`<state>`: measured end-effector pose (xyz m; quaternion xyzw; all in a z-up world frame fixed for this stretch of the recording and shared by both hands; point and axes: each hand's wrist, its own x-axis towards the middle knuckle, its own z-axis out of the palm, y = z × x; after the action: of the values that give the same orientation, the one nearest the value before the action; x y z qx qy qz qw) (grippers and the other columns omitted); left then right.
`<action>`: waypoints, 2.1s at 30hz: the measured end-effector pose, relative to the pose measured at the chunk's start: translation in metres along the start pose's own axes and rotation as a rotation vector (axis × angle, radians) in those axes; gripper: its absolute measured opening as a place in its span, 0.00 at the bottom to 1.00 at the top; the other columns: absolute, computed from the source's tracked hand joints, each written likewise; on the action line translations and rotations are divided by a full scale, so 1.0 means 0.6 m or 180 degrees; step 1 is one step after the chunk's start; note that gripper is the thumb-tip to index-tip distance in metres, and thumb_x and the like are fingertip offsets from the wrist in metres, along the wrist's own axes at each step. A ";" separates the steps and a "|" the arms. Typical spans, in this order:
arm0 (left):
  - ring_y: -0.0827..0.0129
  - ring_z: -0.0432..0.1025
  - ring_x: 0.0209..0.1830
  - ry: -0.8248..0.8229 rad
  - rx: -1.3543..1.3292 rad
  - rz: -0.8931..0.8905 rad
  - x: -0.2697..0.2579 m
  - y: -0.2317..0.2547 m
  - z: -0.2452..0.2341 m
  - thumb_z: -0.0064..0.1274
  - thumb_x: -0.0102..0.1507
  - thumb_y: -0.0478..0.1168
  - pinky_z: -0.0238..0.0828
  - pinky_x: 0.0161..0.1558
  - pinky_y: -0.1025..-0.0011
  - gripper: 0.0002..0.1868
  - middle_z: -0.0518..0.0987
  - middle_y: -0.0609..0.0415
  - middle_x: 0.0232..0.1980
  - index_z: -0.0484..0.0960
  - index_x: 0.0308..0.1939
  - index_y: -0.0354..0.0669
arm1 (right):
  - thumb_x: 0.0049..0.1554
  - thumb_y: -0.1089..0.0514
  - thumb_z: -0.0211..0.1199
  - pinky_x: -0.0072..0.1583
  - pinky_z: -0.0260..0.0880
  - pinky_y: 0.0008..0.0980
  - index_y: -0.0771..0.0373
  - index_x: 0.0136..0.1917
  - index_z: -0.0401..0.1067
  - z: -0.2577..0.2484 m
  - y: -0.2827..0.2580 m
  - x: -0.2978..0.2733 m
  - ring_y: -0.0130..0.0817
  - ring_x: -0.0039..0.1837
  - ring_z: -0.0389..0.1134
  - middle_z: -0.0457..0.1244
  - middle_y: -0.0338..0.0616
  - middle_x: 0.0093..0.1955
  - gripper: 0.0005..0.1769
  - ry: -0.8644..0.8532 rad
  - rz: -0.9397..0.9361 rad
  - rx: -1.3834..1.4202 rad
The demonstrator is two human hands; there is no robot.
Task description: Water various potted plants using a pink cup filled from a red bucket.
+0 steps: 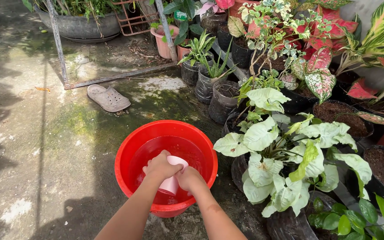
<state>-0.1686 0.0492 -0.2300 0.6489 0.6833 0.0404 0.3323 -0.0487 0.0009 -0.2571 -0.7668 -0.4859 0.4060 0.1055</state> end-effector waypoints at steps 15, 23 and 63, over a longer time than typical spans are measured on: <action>0.52 0.71 0.63 0.0027 -0.0754 0.0493 -0.004 0.019 -0.028 0.74 0.37 0.46 0.73 0.61 0.61 0.62 0.63 0.46 0.69 0.59 0.73 0.50 | 0.53 0.46 0.70 0.61 0.71 0.40 0.61 0.73 0.62 -0.031 -0.035 -0.099 0.42 0.62 0.72 0.70 0.50 0.60 0.40 0.0894 -0.0366 0.0814; 0.52 0.71 0.63 0.0263 -0.0670 0.0975 -0.019 0.047 -0.066 0.74 0.36 0.46 0.72 0.62 0.61 0.63 0.62 0.45 0.68 0.60 0.73 0.41 | 0.46 0.49 0.77 0.60 0.71 0.40 0.60 0.72 0.64 -0.050 -0.033 -0.107 0.39 0.57 0.71 0.65 0.46 0.60 0.44 0.1408 -0.0677 0.1173; 0.52 0.75 0.56 0.0479 -0.0792 0.3221 -0.344 0.573 -0.112 0.72 0.34 0.53 0.74 0.58 0.64 0.57 0.67 0.42 0.61 0.70 0.66 0.38 | 0.44 0.45 0.76 0.56 0.72 0.37 0.60 0.59 0.76 -0.504 0.134 -0.470 0.35 0.51 0.71 0.71 0.42 0.51 0.32 0.3535 -0.1553 0.1083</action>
<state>0.0802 -0.0607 0.0725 0.8487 0.2965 0.3231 0.2957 0.1676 -0.2033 0.0410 -0.7028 -0.4482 -0.0168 0.5521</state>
